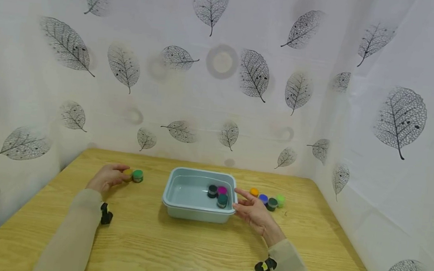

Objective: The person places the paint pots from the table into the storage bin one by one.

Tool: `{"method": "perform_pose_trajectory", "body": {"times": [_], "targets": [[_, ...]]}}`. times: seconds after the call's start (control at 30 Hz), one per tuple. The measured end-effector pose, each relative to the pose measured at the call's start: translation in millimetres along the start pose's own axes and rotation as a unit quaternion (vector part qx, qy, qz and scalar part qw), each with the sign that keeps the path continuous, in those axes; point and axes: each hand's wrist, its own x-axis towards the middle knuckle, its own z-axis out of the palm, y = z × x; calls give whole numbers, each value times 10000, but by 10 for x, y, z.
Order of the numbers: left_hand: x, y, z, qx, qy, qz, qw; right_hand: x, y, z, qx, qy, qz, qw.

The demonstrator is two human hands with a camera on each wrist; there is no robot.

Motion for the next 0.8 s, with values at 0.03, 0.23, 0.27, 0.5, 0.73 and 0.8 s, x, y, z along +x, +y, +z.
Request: {"method": "perform_pose_trajectory", "body": {"times": [0.03, 0.23, 0.27, 0.5, 0.73, 0.8], "targets": [[0, 0, 4, 25, -3, 26, 10000, 1, -4, 1, -23, -9, -2, 10000], [12, 1, 22, -37, 99, 39, 9999, 2, -5, 1, -80, 48, -12, 10000], [15, -5, 19, -59, 115, 34, 9999, 2, -1, 0, -78, 60, -11, 10000], [-6, -27, -33, -125, 135, 23, 9998, 34, 26, -2, -185, 107, 19, 9998], [-16, 42, -31, -221, 206, 130, 9995, 29, 27, -9, -139, 101, 9, 9999], [-24, 55, -28, -242, 205, 303, 9990, 22, 26, -14, -118, 88, 4, 9999]]}}
